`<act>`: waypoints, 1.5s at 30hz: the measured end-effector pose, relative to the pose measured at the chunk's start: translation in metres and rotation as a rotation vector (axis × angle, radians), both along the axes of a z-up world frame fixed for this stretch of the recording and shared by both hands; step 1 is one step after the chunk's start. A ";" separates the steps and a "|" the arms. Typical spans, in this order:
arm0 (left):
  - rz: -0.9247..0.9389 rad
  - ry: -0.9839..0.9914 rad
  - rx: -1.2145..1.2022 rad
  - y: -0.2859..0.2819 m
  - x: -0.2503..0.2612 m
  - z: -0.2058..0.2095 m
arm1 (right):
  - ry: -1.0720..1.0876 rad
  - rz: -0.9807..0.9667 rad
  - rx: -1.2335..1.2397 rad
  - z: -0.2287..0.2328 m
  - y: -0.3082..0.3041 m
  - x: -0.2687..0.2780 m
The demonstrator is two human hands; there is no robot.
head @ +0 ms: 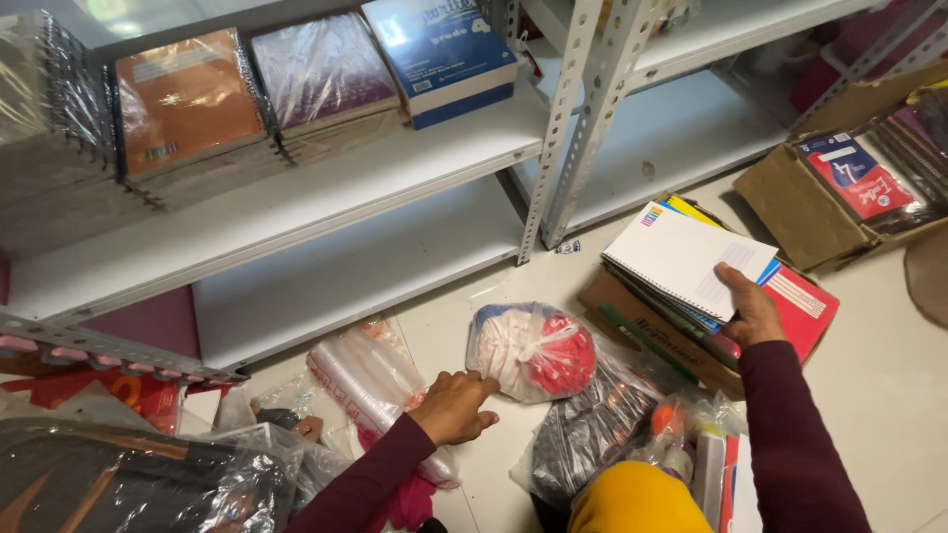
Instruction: The person sits on the floor and organizes stationery items, including notebooks and plastic-wrapped packages, by placing them onto metal shelves. They handle various items such as spiral notebooks and boxed goods, arranging them neatly on the shelf.
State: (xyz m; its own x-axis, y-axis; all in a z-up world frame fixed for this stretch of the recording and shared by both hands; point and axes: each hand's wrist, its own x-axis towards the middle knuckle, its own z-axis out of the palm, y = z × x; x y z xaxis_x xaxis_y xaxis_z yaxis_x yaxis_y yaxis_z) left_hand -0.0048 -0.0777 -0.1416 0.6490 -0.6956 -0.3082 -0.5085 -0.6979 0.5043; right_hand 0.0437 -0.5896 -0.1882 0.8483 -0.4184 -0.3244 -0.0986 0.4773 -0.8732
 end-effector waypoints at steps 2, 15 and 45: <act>0.030 0.025 -0.068 0.001 0.003 -0.004 | -0.008 -0.048 0.018 0.009 0.012 -0.003; 0.732 1.000 -0.948 -0.003 0.045 -0.053 | 0.052 0.456 -0.041 0.083 0.178 -0.034; 1.130 0.808 -1.282 0.096 0.085 -0.091 | -0.107 0.341 -1.225 -0.069 0.105 0.045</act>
State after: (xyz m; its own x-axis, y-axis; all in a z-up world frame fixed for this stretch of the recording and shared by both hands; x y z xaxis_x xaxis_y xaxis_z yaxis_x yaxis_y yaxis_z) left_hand 0.0797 0.0187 -0.2323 0.8874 -0.1293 -0.4425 0.4500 0.4511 0.7707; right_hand 0.0885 -0.4849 -0.2573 0.9693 -0.1509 0.1941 0.0414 -0.6780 -0.7339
